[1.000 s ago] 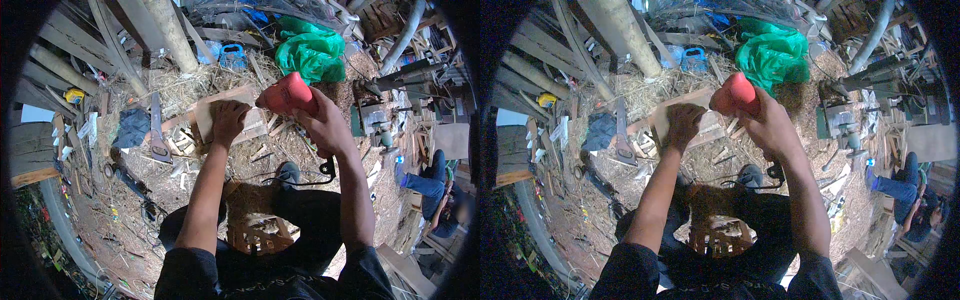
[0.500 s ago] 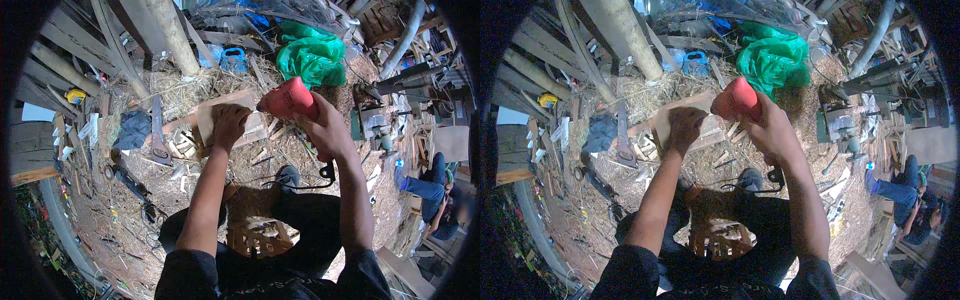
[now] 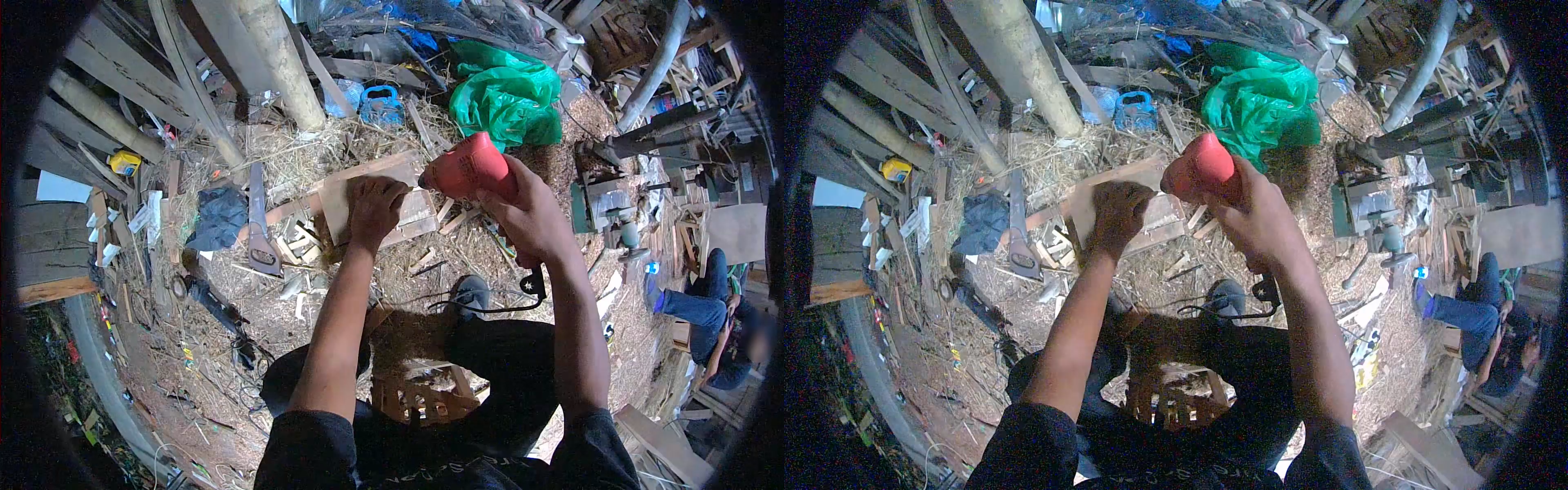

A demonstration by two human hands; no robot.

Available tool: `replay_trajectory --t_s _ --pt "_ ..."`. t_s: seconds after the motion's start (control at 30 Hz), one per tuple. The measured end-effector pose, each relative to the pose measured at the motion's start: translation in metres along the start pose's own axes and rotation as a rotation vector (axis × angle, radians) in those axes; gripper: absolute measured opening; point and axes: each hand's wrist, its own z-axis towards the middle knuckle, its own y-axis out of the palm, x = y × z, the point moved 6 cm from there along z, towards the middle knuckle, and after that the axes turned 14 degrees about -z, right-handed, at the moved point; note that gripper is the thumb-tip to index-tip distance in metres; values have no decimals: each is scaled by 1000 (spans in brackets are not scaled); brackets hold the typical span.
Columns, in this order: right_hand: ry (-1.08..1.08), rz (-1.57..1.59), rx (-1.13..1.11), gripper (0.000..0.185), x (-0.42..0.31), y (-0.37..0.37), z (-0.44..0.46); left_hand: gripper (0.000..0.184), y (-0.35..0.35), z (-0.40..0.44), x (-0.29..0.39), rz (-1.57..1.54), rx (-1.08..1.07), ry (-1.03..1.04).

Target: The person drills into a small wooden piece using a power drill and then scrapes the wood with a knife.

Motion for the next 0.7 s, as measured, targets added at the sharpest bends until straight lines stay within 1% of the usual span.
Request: replay_trajectory --t_s 0.03,0.13,0.33,0.43,0.53,0.6,0.7 --pt "68 -31 -43 52 -6 -3 -3 16 2 0 -2 0 -10 -12" --pt "65 2 -62 54 -5 -2 -2 16 4 -2 -6 18 -29 -20" --pt "-25 -68 8 56 -2 -2 -2 17 3 -1 -4 -13 -39 -20" --pt "35 -159 -38 57 -4 -2 -1 18 2 -1 -1 0 -39 -27" --pt "82 -182 -60 56 -12 -4 -2 17 3 -1 -4 0 -46 -22" --pt "27 -124 -72 54 0 0 6 16 3 -1 -4 -12 -28 -10" --pt "15 -68 -84 52 4 -3 7 15 1 -2 -3 -25 19 5"
